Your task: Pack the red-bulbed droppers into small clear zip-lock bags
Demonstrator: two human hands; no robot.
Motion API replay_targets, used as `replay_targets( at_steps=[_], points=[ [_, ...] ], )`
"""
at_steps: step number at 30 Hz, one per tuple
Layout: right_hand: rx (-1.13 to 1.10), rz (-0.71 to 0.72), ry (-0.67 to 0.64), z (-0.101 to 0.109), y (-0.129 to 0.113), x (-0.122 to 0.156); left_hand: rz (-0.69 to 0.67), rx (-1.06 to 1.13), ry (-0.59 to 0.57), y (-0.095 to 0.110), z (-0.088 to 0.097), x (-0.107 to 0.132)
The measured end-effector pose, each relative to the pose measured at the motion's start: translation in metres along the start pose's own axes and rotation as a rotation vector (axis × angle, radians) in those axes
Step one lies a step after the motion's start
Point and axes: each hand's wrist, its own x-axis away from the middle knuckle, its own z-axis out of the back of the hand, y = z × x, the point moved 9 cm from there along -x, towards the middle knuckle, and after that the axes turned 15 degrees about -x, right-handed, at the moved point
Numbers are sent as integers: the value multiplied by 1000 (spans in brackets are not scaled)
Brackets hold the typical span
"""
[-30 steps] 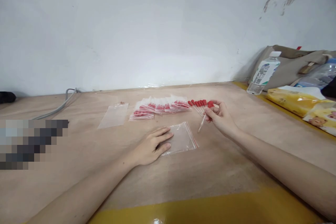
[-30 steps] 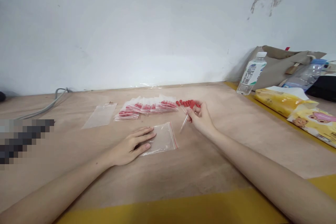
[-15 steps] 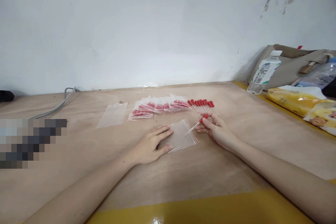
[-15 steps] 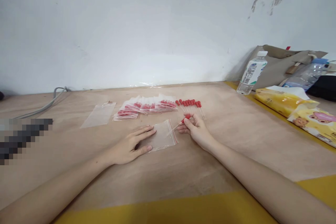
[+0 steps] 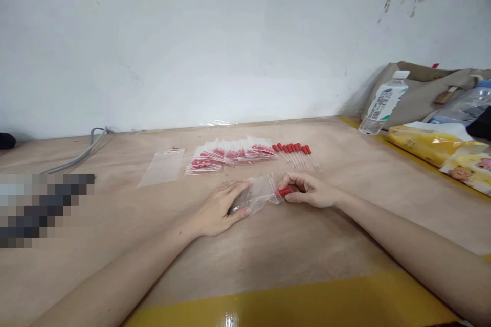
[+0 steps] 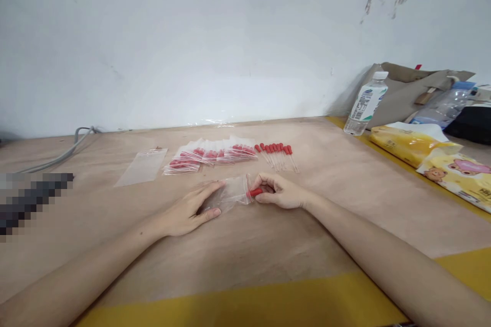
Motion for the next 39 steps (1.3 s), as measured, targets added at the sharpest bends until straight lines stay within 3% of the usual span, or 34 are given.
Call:
replay_targets(
  at_steps=[5,9,15,21,25,29,39],
  points=[
    [197,-32,-76,0,2,0,-22,60,94,0,7,3],
    [281,54,-150,-10,-7,-3,-67,72,114,3,9,4],
    [324,87,69,-9,-7,-9,-50,73,82,-1,2,3],
    [253,10,172,-15,-8,-5,-39,25,58,-1,0,2],
    [257,-50,320,-10,-5,0,-21,11,149,1,9,2],
    [93,-98,452,4,3,6,-14,57,198,0,12,2],
    [-177,-243,473,17,32,12,-122,100,125,1,4,1]
  ],
)
